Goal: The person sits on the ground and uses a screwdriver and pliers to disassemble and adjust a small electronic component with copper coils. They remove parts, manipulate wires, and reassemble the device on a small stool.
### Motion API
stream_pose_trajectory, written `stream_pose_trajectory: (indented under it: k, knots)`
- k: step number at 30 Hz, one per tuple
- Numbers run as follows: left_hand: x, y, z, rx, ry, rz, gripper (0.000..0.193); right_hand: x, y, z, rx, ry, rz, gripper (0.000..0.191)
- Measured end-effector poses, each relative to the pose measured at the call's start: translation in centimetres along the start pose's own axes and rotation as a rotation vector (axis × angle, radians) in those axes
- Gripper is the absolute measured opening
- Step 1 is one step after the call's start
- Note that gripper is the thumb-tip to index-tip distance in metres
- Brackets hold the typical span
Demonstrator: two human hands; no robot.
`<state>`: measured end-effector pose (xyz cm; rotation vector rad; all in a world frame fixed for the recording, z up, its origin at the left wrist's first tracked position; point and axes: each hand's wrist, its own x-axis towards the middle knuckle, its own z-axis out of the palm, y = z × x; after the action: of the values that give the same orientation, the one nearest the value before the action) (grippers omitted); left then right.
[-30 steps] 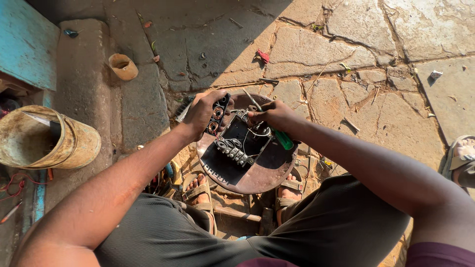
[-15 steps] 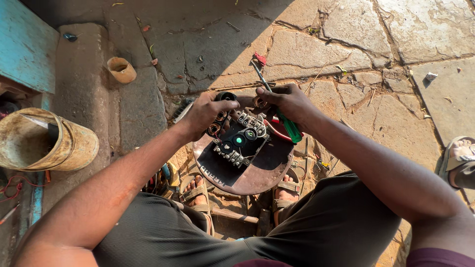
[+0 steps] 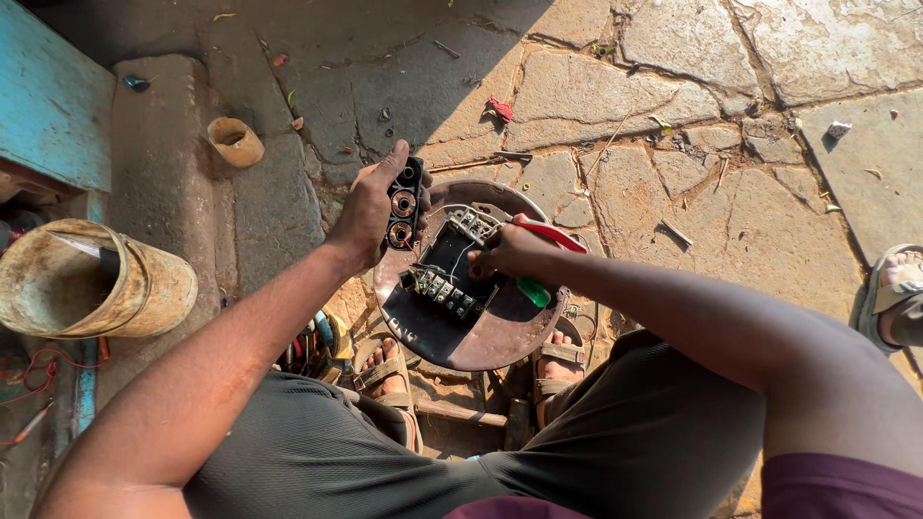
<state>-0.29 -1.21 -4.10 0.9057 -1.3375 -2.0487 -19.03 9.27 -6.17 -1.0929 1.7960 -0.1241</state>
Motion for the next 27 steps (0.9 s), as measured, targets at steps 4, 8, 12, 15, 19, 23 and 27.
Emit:
stream_pose_trajectory:
  k: [4,8,12,15,19,23,27]
  knots:
    - [0.0,-0.3,0.2,-0.017,-0.004,0.005,0.054,0.4,0.2,1.3,0.021,-0.023,-0.026,0.044]
    - [-0.2,-0.4,0.1,0.046,-0.005,0.025,0.055,1.4,0.6,1.4,-0.033,0.004,-0.055,0.041]
    - [-0.3,-0.3,0.0,0.045,0.001,0.022,0.055,2.0,0.8,0.7,0.192,-0.011,0.052,0.039]
    - [-0.6,-0.1,-0.1,0.056,0.005,0.034,0.055,1.8,0.3,-1.1,0.14,0.073,0.072,0.043]
    - [-0.8,0.3,-0.3,-0.048,-0.024,0.085,0.055,-0.5,-0.8,-4.2,0.277,0.272,-0.165,0.037]
    - [-1.0,0.5,0.1,-0.227,0.036,0.041,0.057,-6.0,-0.9,-3.9,0.477,0.45,-0.592,0.032]
    - [-1.0,0.9,0.4,-0.295,0.02,0.059,0.056,-11.0,-1.5,-2.2,0.115,0.503,-0.736,0.039]
